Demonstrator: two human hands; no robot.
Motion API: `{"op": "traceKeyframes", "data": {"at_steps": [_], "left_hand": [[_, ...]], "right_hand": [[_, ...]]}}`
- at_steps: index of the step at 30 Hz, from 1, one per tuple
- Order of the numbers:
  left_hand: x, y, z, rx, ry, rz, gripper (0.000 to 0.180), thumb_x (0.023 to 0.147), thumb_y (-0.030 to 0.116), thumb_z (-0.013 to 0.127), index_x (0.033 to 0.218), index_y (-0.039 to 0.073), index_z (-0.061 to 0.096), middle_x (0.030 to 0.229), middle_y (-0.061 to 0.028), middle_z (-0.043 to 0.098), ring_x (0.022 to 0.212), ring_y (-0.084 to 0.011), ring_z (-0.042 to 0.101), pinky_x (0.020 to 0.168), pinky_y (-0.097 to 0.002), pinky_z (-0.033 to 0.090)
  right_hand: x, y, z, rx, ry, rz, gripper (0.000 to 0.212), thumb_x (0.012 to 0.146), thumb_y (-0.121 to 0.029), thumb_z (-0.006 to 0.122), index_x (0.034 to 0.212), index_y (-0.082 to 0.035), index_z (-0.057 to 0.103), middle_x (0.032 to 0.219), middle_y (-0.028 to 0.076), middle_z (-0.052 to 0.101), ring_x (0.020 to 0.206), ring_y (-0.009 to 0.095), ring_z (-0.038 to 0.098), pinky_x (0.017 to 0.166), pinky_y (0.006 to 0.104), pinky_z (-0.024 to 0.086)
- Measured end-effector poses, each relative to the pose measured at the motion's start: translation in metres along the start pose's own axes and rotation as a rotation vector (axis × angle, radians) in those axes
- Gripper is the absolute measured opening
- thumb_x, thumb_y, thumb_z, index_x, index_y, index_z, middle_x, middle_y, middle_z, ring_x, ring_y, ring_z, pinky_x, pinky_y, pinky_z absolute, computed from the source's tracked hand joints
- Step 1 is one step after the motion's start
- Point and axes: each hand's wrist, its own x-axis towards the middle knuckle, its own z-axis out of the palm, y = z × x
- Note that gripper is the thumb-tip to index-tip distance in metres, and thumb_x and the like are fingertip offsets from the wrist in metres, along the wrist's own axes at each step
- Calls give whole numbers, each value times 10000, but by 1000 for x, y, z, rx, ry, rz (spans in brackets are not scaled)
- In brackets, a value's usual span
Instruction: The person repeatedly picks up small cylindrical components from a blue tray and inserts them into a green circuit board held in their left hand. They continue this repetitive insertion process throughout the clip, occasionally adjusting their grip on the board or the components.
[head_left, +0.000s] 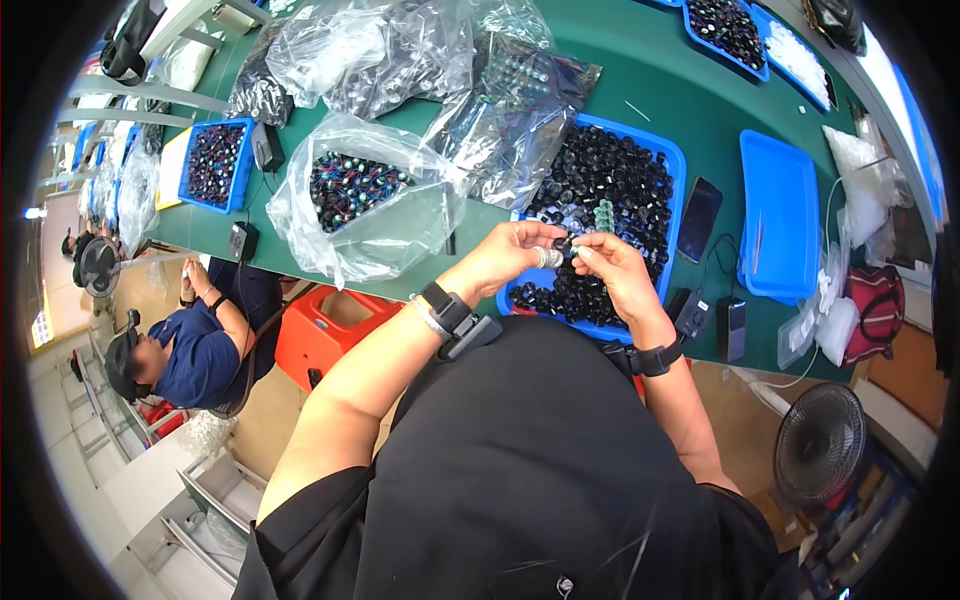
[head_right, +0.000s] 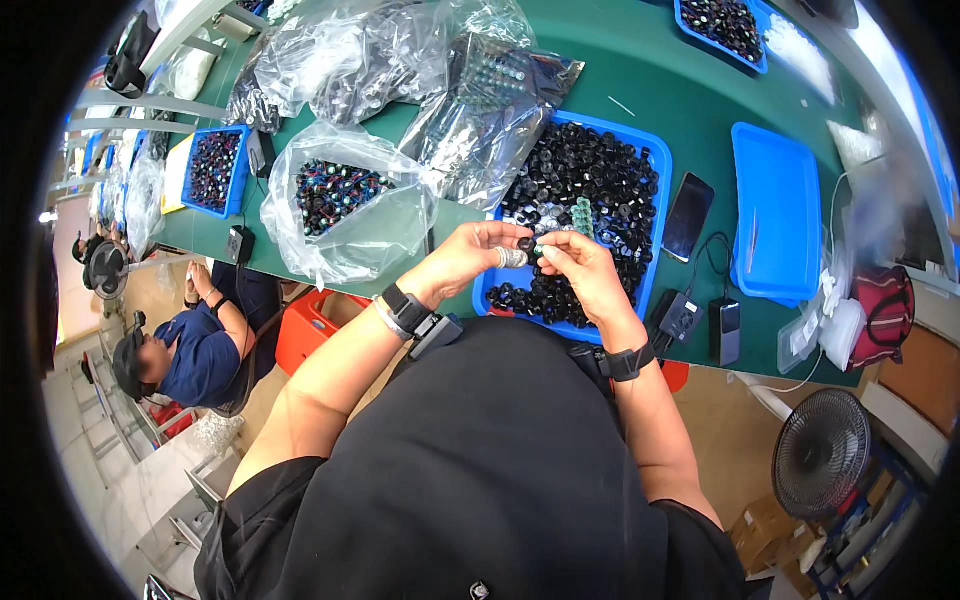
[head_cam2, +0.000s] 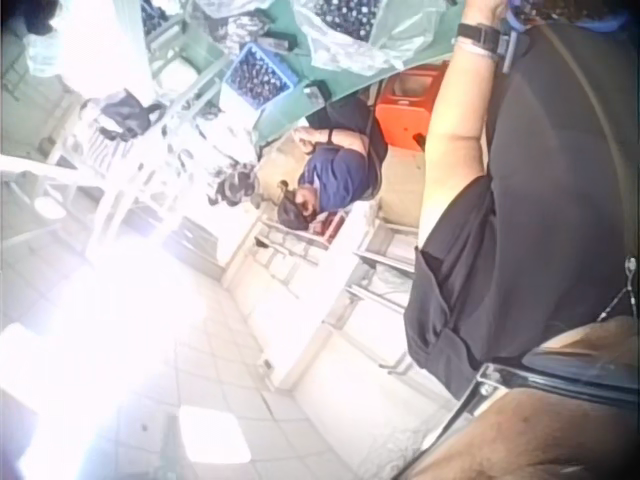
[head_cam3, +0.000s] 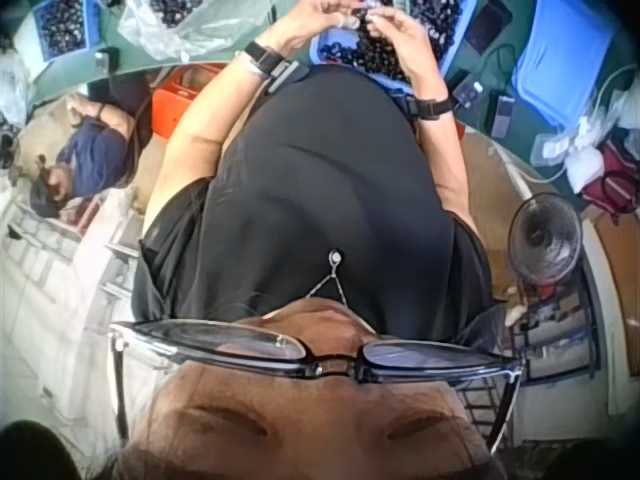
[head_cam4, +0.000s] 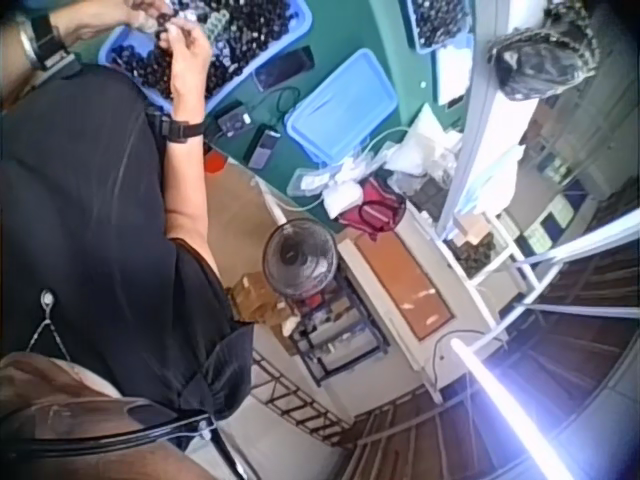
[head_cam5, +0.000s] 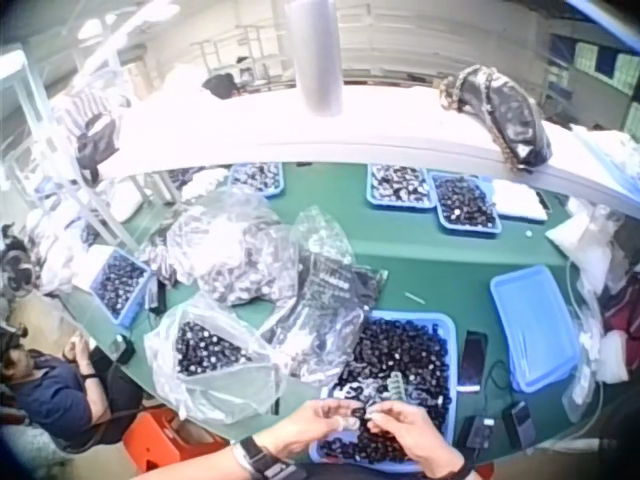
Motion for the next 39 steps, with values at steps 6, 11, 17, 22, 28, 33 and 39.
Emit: {"op": "traceKeyframes", "data": {"at_steps": [6,11,17,22,28,33,39], "left_hand": [[-2,1,6,8,30,93,347,776,-23,677,1092,11,538,947,-43,596,894,-109,576,806,-232,475],[-1,0,13,43,56,168,314,784,-23,671,1055,31,521,912,-23,580,861,-94,567,782,-229,477],[-3,5,18,67,66,174,299,790,-23,663,1053,22,529,907,-24,580,852,-89,563,771,-230,475],[-1,1,17,67,111,167,292,787,-20,665,1051,15,546,916,-31,586,852,-90,567,773,-234,478],[1,-2,15,-3,143,131,300,798,0,664,1084,-10,572,920,-49,602,844,-112,583,776,-249,492],[7,-8,9,-64,162,37,237,820,39,660,1037,-29,594,945,-80,627,822,-140,607,738,-267,504],[1,1,14,660,308,307,202,823,58,645,1001,-24,597,900,-83,643,805,-141,616,692,-302,504]], "right_hand": [[-1,-11,7,-21,15,-18,148,898,-118,593,1012,-24,606,843,32,631,724,91,600,638,219,474],[1,-10,11,-82,25,-37,102,898,-114,592,962,-33,594,788,18,624,688,81,593,616,212,466],[1,-11,15,-186,68,-68,83,895,-102,593,955,-45,587,762,10,612,670,71,579,605,205,459],[3,-10,17,-222,108,-51,76,889,-85,595,939,-34,569,748,10,602,660,73,575,598,209,458],[8,-10,17,-282,96,30,81,889,-73,578,943,-16,557,755,30,608,665,92,587,594,217,472],[9,-4,19,-220,58,89,109,894,-34,557,973,38,575,799,70,638,679,114,619,602,232,512],[11,-11,31,-238,143,129,87,870,-9,564,914,55,602,780,97,641,646,150,640,586,265,546]]}}
